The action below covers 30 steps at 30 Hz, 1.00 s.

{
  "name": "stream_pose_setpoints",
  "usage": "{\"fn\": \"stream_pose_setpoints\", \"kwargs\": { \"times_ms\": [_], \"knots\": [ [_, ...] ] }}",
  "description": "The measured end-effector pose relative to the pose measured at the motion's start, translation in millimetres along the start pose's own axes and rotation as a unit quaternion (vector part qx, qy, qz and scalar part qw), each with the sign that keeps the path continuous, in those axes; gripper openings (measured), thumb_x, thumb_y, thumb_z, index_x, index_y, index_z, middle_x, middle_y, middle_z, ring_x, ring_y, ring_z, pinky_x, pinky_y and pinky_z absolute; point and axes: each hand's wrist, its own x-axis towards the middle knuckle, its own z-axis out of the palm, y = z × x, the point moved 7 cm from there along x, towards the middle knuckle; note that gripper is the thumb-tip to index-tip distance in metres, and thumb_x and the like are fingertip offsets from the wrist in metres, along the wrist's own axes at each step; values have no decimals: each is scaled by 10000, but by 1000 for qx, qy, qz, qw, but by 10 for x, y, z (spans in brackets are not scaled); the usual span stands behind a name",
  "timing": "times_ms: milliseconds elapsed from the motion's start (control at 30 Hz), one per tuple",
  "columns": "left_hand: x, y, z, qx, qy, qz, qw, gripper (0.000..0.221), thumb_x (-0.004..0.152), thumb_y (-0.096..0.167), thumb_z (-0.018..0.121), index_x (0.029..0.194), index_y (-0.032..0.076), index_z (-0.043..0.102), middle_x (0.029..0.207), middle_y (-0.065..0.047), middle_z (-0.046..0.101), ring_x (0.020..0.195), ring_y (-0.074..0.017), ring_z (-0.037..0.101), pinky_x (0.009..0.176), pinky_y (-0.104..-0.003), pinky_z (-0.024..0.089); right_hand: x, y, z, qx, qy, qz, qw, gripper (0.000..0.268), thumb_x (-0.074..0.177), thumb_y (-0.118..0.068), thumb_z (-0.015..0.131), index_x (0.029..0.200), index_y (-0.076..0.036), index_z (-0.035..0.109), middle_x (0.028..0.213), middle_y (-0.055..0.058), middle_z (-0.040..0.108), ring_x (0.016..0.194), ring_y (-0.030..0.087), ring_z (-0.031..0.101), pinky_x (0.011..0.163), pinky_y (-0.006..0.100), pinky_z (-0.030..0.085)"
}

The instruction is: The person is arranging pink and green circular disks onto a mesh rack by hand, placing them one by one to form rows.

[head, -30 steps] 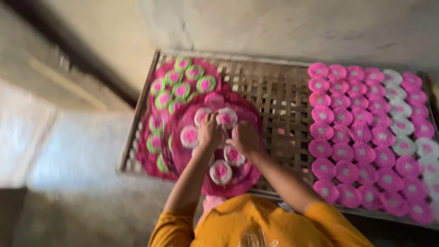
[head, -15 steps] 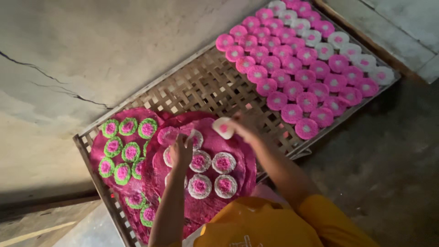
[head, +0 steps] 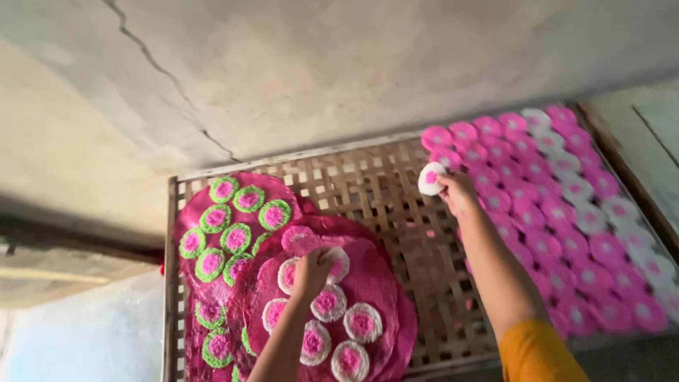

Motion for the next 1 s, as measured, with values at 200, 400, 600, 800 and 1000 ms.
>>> {"fn": "stream_pose_setpoints", "kwargs": {
  "times_ms": [200, 400, 600, 800, 1000],
  "knots": [
    [-226, 12, 51, -172, -27, -110, 979, 298, 952, 198, 659, 1198, 40, 715, 1009, -117, 792, 809, -193, 765, 720, -304, 652, 1054, -328, 806, -142, -33, -83, 986, 331, 889, -98, 727, 1215, -66, 676, 1043, 44, 716, 941, 201, 676, 755, 343, 551],
    [-370, 238, -53, -273, -25, -156, 949, 307, 991, 173, 586, 1215, -21, 666, 949, -157, 747, 723, -223, 689, 628, -380, 604, 1059, -545, 1022, -566, 93, -383, 724, 264, 890, -39, 719, 1146, -53, 658, 1108, 169, 693, 1060, 379, 655, 919, 484, 537],
    [17, 762, -228, -204, 67, -59, 975, 274, 964, 146, 592, 1196, 14, 656, 1015, -113, 759, 780, -181, 774, 678, -319, 644, 629, -768, 1305, -641, 148, -478, 582, 522, 740, -145, 789, 1224, -26, 634, 1127, 165, 649, 1065, 343, 627, 921, 469, 530],
    [530, 1706, 82, -43, 86, 102, 990, 357, 983, 138, 638, 1316, 11, 642, 1216, -205, 702, 898, -243, 703, 723, -310, 616, -731, 316, 1774, -6, -399, 166, 902, 603, 963, -512, 617, 1230, 24, 691, 1077, 168, 748, 976, 252, 716, 869, 397, 591],
    [16, 1254, -130, 87, 23, -6, 996, 473, 947, 96, 618, 1414, 75, 543, 1503, -83, 525, 987, -188, 705, 728, -277, 634, -337, 189, 1357, -233, -243, 67, 939, 461, 922, -274, 676, 1279, 17, 651, 1139, 143, 754, 1080, 220, 708, 933, 366, 594]
  ]
}}
